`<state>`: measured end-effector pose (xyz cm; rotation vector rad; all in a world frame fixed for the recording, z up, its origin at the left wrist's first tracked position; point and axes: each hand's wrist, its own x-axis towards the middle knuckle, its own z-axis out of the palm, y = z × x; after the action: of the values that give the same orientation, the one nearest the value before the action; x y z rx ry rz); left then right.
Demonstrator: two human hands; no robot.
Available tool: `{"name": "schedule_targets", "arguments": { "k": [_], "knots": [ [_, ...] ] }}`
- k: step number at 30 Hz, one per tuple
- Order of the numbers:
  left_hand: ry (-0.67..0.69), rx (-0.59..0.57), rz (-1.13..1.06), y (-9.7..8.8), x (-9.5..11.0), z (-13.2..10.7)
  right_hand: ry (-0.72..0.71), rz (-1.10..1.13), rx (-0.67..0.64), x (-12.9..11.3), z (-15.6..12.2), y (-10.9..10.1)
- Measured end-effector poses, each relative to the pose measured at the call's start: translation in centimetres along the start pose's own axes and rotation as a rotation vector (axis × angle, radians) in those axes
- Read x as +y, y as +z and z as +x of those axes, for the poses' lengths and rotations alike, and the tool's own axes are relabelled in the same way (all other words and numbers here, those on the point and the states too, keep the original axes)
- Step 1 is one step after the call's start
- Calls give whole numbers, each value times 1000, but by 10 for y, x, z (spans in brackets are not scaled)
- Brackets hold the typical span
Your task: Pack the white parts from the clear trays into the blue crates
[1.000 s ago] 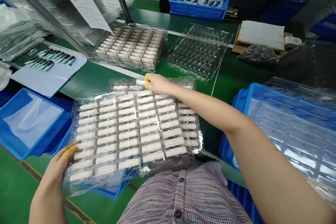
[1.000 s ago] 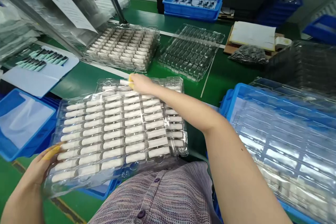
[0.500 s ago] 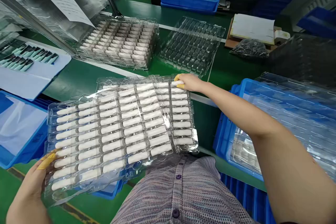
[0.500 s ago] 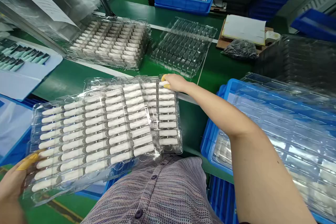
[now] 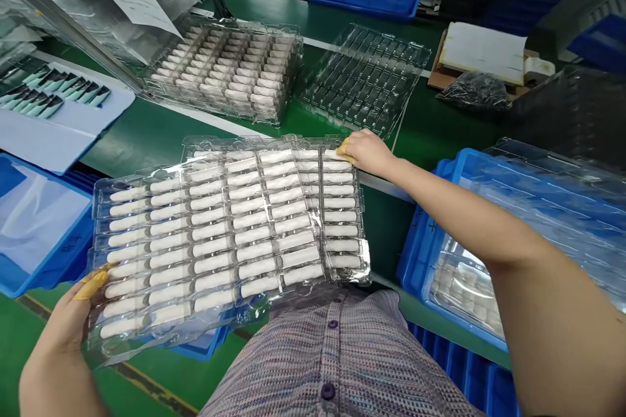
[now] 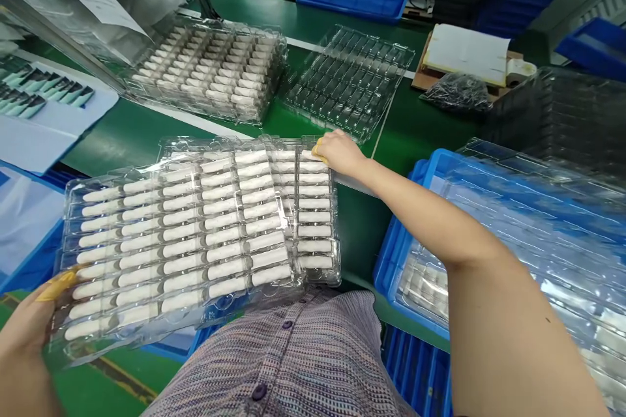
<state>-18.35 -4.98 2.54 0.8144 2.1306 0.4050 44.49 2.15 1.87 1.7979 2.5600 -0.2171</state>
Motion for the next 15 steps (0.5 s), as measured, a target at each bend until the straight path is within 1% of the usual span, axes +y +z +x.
{"name": "schedule_targets", "arguments": {
  "k": [2,4,7,10,12,15],
  "knots": [
    [58,43,-150,-2,4,1,-35,-51,-30,-1,1,-2],
    [100,22,-159,-2,11,4,-71,-89,-44,-2,5,-3],
    [144,9,-153,2,27,15,-97,-77,-55,0,12,-3],
    [172,34,-157,11,45,28,-104,-57,-112,4,11,-4],
    [198,11,-174,18,55,34,-106,-71,-152,4,9,-6],
    [220,-18,-196,28,65,39,-84,-78,-145,2,8,-8]
  ]
}}
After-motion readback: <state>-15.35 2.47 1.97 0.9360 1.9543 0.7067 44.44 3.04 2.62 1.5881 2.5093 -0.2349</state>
